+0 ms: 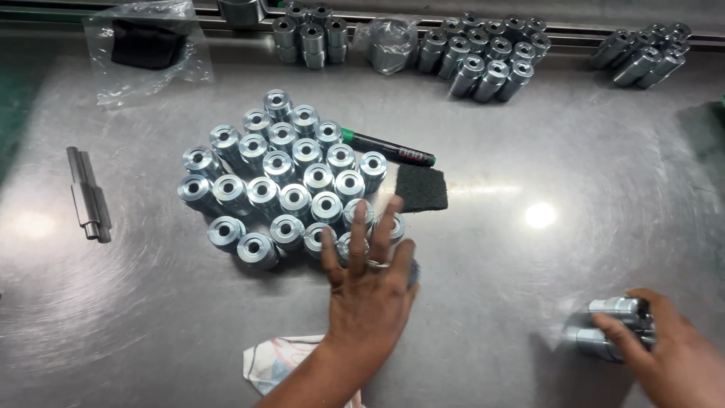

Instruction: The recorder is organizing, inspecting, and marking various metallic components on a workbench.

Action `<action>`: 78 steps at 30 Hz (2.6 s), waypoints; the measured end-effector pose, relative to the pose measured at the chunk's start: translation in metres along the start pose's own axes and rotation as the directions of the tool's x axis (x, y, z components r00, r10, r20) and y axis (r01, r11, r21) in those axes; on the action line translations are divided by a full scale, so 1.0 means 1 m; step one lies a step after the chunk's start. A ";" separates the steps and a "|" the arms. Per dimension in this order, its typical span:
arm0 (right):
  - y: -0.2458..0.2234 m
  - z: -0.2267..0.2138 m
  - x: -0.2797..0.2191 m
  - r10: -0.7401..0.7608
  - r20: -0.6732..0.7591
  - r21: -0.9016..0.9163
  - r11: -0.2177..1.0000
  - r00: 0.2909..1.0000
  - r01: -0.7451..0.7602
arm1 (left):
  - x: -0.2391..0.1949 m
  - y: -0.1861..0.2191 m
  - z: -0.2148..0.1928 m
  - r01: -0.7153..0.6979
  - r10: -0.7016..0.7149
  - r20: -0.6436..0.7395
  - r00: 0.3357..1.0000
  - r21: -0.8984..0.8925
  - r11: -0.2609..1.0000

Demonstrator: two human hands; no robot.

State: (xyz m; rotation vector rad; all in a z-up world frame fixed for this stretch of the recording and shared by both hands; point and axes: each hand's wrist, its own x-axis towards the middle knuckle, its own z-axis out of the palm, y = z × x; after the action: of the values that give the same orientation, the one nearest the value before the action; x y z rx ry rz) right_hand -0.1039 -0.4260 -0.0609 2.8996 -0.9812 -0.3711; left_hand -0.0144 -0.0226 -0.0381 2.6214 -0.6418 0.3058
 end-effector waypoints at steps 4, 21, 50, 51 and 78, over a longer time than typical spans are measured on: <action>-0.057 -0.034 -0.032 0.000 0.108 -0.129 0.992 0.994 0.014 | 0.014 -0.011 -0.003 0.135 -0.124 -0.087 0.988 0.132 0.982; -0.211 -0.056 -0.079 -0.795 0.256 0.798 -0.148 0.550 -0.585 | 0.009 0.007 -0.055 -0.065 -0.117 -0.175 0.977 -0.777 0.626; -0.183 -0.018 -0.066 -0.750 -0.229 0.971 -0.127 0.621 0.204 | 0.009 0.007 -0.049 0.286 -0.132 0.301 0.944 -0.950 -0.122; -0.189 -0.031 -0.070 -0.751 -0.229 0.971 -0.128 0.619 0.203 | 0.010 0.006 -0.048 0.286 -0.134 0.301 0.944 -0.951 -0.121; -0.199 -0.068 -0.076 -0.749 -0.287 0.946 -0.124 0.597 0.300 | 0.010 0.004 -0.054 0.139 -0.104 0.118 0.988 -0.964 0.227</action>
State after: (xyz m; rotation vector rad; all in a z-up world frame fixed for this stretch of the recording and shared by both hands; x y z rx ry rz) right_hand -0.0276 -0.2228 -0.0051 4.5679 0.6517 -0.3637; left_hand -0.0139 -0.0054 0.0142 1.3709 -0.3895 -0.1878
